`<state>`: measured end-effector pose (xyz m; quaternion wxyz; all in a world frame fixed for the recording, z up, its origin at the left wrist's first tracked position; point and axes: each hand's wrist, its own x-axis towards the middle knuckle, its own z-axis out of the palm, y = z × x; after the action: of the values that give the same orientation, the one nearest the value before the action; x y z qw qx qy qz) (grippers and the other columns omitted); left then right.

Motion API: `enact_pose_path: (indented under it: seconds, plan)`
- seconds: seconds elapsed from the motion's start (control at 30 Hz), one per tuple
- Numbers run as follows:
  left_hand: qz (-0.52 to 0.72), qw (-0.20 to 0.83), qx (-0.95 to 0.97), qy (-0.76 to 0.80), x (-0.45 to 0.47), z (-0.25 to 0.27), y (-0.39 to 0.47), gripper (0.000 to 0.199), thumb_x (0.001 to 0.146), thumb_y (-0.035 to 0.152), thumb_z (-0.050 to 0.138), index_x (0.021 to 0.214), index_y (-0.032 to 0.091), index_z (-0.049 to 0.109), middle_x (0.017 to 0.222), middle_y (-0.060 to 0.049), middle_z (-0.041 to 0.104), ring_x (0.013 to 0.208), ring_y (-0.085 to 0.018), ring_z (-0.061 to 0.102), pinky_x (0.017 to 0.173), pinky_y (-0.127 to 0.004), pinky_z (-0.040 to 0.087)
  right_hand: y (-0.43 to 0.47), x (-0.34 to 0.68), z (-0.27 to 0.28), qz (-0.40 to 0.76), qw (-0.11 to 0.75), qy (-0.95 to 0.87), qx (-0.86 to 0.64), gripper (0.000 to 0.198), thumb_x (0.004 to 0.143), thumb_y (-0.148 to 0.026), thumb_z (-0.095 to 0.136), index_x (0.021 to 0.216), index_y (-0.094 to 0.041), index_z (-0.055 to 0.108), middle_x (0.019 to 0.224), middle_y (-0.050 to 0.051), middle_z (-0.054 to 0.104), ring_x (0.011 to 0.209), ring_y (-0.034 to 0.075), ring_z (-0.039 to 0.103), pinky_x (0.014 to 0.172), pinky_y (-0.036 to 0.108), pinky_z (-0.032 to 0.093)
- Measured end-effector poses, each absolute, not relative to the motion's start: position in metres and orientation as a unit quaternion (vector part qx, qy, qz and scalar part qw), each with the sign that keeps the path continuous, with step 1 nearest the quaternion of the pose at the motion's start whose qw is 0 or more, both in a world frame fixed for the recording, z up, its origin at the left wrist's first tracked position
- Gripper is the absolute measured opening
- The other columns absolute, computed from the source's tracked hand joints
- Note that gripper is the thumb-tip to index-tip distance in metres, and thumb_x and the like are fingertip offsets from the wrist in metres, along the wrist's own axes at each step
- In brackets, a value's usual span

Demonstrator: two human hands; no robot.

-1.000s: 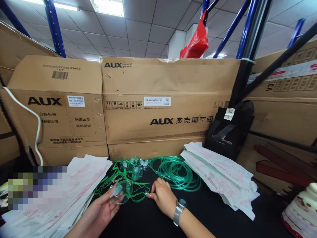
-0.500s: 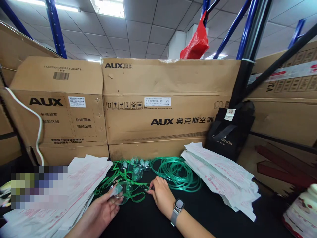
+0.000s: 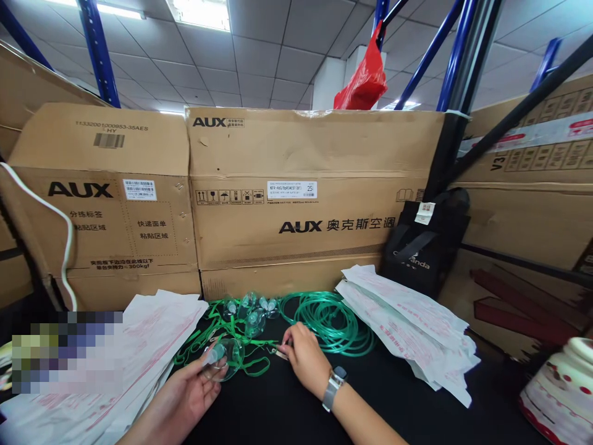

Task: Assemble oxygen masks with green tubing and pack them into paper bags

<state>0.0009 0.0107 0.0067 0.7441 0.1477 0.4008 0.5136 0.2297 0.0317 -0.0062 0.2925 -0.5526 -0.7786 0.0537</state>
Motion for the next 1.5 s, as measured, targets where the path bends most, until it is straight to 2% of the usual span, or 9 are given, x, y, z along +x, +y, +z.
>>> enact_pose_path:
  seconds: [0.13, 0.27, 0.4, 0.73, 0.93, 1.13, 1.2, 1.33, 1.5]
  plan:
    - [0.510, 0.748, 0.147, 0.397, 0.000, 0.003, 0.011, 0.030, 0.081, 0.011, 0.047, 0.111, 0.012, 0.046, 0.068, -0.009, 0.068, 0.057, -0.013, 0.064, 0.050, -0.021, 0.046, 0.031, 0.241, 0.006, 0.091, 0.267, -0.752, -0.596, 0.011, 0.076, -0.028, 0.053, 0.079, -0.017, 0.052, 0.084, 0.006, 0.051, 0.082, 0.019, 0.050, 0.075, 0.032, 0.039]
    - [0.506, 0.759, 0.140, 0.386, -0.001, 0.000, 0.012, 0.034, 0.080, 0.010, 0.047, 0.114, 0.014, 0.044, 0.069, -0.008, 0.067, 0.057, -0.014, 0.064, 0.050, -0.021, 0.046, 0.024, 0.240, 0.007, 0.143, 0.220, -0.735, -0.625, 0.017, 0.066, -0.020, 0.062, 0.080, -0.015, 0.055, 0.085, 0.007, 0.052, 0.077, 0.019, 0.052, 0.071, 0.031, 0.040]
    - [0.507, 0.758, 0.135, 0.389, -0.001, 0.000, 0.012, 0.033, 0.081, 0.011, 0.047, 0.114, 0.013, 0.044, 0.068, -0.008, 0.067, 0.055, -0.013, 0.063, 0.050, -0.021, 0.046, 0.021, 0.237, 0.004, 0.174, 0.206, -0.717, -0.643, 0.017, 0.064, -0.014, 0.059, 0.081, -0.014, 0.057, 0.085, 0.007, 0.053, 0.073, 0.017, 0.053, 0.069, 0.029, 0.041]
    - [0.505, 0.751, 0.132, 0.404, -0.001, -0.001, 0.013, 0.028, 0.080, 0.011, 0.048, 0.108, 0.013, 0.048, 0.067, -0.008, 0.067, 0.054, -0.013, 0.063, 0.049, -0.021, 0.046, 0.023, 0.233, -0.001, 0.177, 0.225, -0.702, -0.652, 0.011, 0.068, -0.009, 0.049, 0.074, -0.013, 0.057, 0.079, 0.007, 0.055, 0.071, 0.016, 0.054, 0.066, 0.026, 0.041]
    - [0.503, 0.752, 0.138, 0.403, -0.001, -0.001, 0.013, 0.027, 0.080, 0.011, 0.048, 0.107, 0.013, 0.049, 0.066, -0.007, 0.067, 0.054, -0.013, 0.063, 0.049, -0.021, 0.045, 0.023, 0.232, -0.001, 0.187, 0.249, -0.698, -0.645, 0.006, 0.067, -0.010, 0.051, 0.069, -0.014, 0.056, 0.075, 0.005, 0.054, 0.069, 0.016, 0.052, 0.065, 0.026, 0.040]
    - [0.517, 0.729, 0.201, 0.401, 0.001, 0.007, 0.007, 0.029, 0.073, 0.016, 0.059, 0.101, 0.017, 0.054, 0.074, -0.005, 0.068, 0.062, -0.013, 0.063, 0.056, -0.021, 0.044, 0.026, 0.234, 0.004, 0.232, 0.284, -0.682, -0.633, 0.005, 0.065, -0.013, 0.054, 0.062, -0.016, 0.053, 0.067, 0.002, 0.053, 0.064, 0.015, 0.050, 0.060, 0.027, 0.039]
    - [0.519, 0.726, 0.234, 0.387, 0.002, 0.009, 0.006, 0.032, 0.067, 0.019, 0.066, 0.098, 0.019, 0.056, 0.076, -0.003, 0.068, 0.063, -0.013, 0.062, 0.057, -0.021, 0.043, 0.026, 0.236, 0.009, 0.265, 0.296, -0.672, -0.625, 0.004, 0.067, -0.015, 0.053, 0.063, -0.016, 0.052, 0.064, 0.002, 0.053, 0.060, 0.014, 0.050, 0.058, 0.026, 0.039]
    - [0.530, 0.700, 0.286, 0.385, 0.002, 0.009, 0.006, 0.053, 0.059, 0.025, 0.072, 0.109, 0.028, 0.053, 0.083, -0.002, 0.068, 0.059, -0.011, 0.059, 0.051, -0.018, 0.036, 0.021, 0.233, 0.026, 0.363, 0.316, -0.661, -0.576, 0.009, 0.068, -0.023, 0.057, 0.067, -0.014, 0.054, 0.058, -0.001, 0.054, 0.054, 0.010, 0.050, 0.055, 0.023, 0.039]
    - [0.487, 0.687, 0.359, 0.404, 0.008, 0.003, 0.004, 0.037, 0.055, 0.036, 0.072, 0.087, 0.017, 0.068, 0.076, -0.006, 0.068, 0.064, -0.013, 0.056, 0.052, -0.018, 0.033, 0.005, 0.218, 0.039, 0.639, 0.398, -0.534, -0.385, 0.019, 0.059, -0.025, 0.070, 0.067, -0.011, 0.060, 0.060, -0.001, 0.057, 0.056, 0.007, 0.051, 0.057, 0.021, 0.038]
